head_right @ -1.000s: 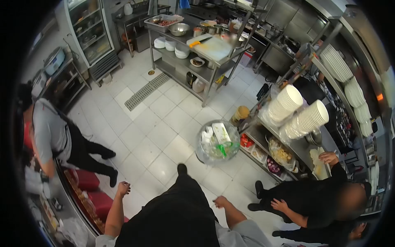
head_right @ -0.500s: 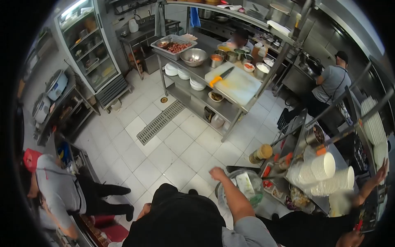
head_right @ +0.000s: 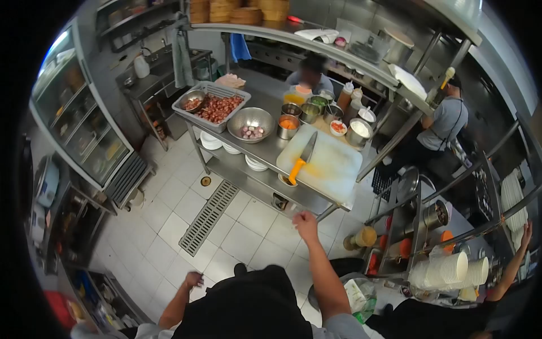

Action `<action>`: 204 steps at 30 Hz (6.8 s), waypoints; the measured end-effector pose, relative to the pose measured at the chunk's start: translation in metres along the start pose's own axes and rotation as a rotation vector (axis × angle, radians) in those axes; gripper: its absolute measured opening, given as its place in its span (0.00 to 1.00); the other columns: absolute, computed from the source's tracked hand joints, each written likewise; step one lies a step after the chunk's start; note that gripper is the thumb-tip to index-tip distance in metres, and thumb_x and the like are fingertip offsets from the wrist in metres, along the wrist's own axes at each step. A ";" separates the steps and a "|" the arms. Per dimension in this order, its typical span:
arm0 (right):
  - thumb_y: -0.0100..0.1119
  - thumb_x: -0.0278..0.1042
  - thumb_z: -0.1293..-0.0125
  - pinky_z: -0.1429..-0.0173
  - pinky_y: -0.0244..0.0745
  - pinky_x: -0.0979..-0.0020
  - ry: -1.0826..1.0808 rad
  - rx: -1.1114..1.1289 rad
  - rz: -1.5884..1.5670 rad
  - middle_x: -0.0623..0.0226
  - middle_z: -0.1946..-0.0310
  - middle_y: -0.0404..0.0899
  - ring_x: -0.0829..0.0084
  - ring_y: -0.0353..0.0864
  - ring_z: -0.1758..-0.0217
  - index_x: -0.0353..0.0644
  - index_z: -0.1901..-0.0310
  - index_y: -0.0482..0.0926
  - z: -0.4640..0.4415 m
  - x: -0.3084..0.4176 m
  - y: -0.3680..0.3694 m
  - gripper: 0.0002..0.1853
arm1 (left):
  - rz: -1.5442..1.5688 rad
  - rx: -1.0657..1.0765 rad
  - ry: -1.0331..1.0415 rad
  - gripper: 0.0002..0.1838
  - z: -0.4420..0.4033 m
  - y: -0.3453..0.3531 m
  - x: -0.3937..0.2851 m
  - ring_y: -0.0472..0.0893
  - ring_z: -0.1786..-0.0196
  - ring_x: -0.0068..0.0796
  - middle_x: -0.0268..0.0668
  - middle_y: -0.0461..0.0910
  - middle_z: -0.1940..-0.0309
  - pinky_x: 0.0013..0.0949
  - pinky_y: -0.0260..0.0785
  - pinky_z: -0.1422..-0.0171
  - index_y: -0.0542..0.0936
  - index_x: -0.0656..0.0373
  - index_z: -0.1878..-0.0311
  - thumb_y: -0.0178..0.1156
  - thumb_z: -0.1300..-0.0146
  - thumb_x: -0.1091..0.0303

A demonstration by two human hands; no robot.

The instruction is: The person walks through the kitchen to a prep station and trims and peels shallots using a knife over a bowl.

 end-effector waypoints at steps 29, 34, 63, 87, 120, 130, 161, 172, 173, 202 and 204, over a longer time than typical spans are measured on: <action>0.64 0.36 0.39 0.52 0.75 0.56 0.159 -0.514 0.463 0.47 0.62 0.81 0.53 0.82 0.58 0.31 0.56 0.76 -0.191 0.090 0.071 0.17 | -0.630 0.798 0.770 0.18 -0.088 0.111 -0.588 0.85 0.57 0.32 0.44 0.85 0.60 0.37 0.77 0.50 0.83 0.62 0.52 0.62 0.30 0.55; 0.64 0.40 0.40 0.53 0.75 0.56 -0.073 -0.607 0.525 0.48 0.62 0.79 0.50 0.79 0.61 0.32 0.52 0.73 -0.129 0.172 0.132 0.21 | -0.436 1.112 0.704 0.21 -0.085 0.069 -0.660 0.81 0.54 0.24 0.34 0.82 0.52 0.30 0.75 0.51 0.77 0.59 0.41 0.53 0.22 0.52; 0.73 0.44 0.40 0.39 0.77 0.54 -0.351 -0.002 0.466 0.41 0.42 0.75 0.44 0.79 0.42 0.34 0.27 0.60 -0.241 0.348 0.323 0.45 | -0.151 0.518 0.706 0.17 -0.078 -0.016 -0.790 0.83 0.62 0.25 0.39 0.86 0.65 0.32 0.75 0.54 0.83 0.69 0.57 0.55 0.23 0.62; 0.55 0.42 0.30 0.68 0.62 0.76 0.406 -0.079 -0.679 0.73 0.69 0.73 0.81 0.67 0.73 0.34 0.37 0.76 -0.232 0.321 0.319 0.26 | -1.058 0.159 1.415 0.17 -0.212 -0.002 -0.954 0.78 0.41 0.56 0.53 0.79 0.45 0.49 0.72 0.37 0.81 0.62 0.47 0.62 0.40 0.75; 0.64 0.39 0.30 0.46 0.74 0.71 -0.076 0.161 -0.180 0.62 0.52 0.81 0.75 0.78 0.49 0.34 0.34 0.73 -0.310 0.391 0.390 0.27 | 0.341 0.735 0.696 0.15 -0.165 -0.101 -0.907 0.83 0.54 0.31 0.41 0.82 0.51 0.32 0.77 0.52 0.77 0.63 0.43 0.61 0.32 0.80; 0.66 0.32 0.32 0.52 0.75 0.71 -0.186 0.465 0.019 0.62 0.54 0.79 0.75 0.79 0.53 0.42 0.29 0.62 -0.353 0.446 0.455 0.33 | 0.566 0.630 0.693 0.14 -0.110 -0.145 -0.882 0.83 0.52 0.27 0.38 0.84 0.53 0.31 0.77 0.47 0.79 0.65 0.44 0.60 0.32 0.80; 0.62 0.37 0.27 0.69 0.67 0.78 0.100 0.733 -0.435 0.69 0.69 0.74 0.83 0.72 0.72 0.41 0.46 0.67 -0.383 0.441 0.511 0.17 | 0.686 0.447 0.850 0.13 -0.109 -0.183 -0.842 0.83 0.52 0.25 0.37 0.84 0.53 0.29 0.76 0.52 0.79 0.63 0.45 0.62 0.32 0.80; 0.56 0.44 0.23 0.74 0.60 0.78 0.271 0.823 -0.807 0.70 0.72 0.70 0.82 0.66 0.77 0.42 0.55 0.68 -0.398 0.436 0.506 0.13 | 0.648 0.611 0.743 0.12 -0.129 -0.189 -0.864 0.84 0.54 0.30 0.41 0.84 0.52 0.33 0.77 0.53 0.78 0.63 0.45 0.59 0.30 0.79; 0.56 0.44 0.24 0.75 0.60 0.78 0.264 0.817 -0.811 0.70 0.72 0.70 0.82 0.67 0.77 0.42 0.56 0.68 -0.404 0.429 0.507 0.14 | 0.671 0.645 0.719 0.12 -0.131 -0.195 -0.863 0.84 0.54 0.30 0.41 0.84 0.51 0.33 0.78 0.52 0.78 0.63 0.44 0.58 0.30 0.79; 0.67 0.37 0.31 0.54 0.73 0.72 -0.294 0.506 -0.094 0.64 0.58 0.83 0.75 0.81 0.57 0.47 0.29 0.66 -0.392 0.420 0.514 0.32 | 0.690 0.645 0.674 0.16 -0.168 -0.196 -0.866 0.82 0.50 0.29 0.37 0.81 0.49 0.33 0.75 0.44 0.76 0.61 0.39 0.58 0.29 0.77; 0.67 0.37 0.31 0.51 0.74 0.70 -0.328 0.504 -0.112 0.62 0.57 0.83 0.73 0.82 0.55 0.47 0.28 0.64 -0.382 0.432 0.510 0.33 | 0.687 0.638 0.680 0.16 -0.161 -0.190 -0.869 0.82 0.49 0.29 0.37 0.81 0.49 0.34 0.76 0.42 0.76 0.61 0.40 0.59 0.29 0.77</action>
Point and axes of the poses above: each hand's wrist, its own z-axis away from the middle knuckle, its own y-axis out of the palm, x = y × z, the point moved 1 cm from there along -z, towards the middle knuckle
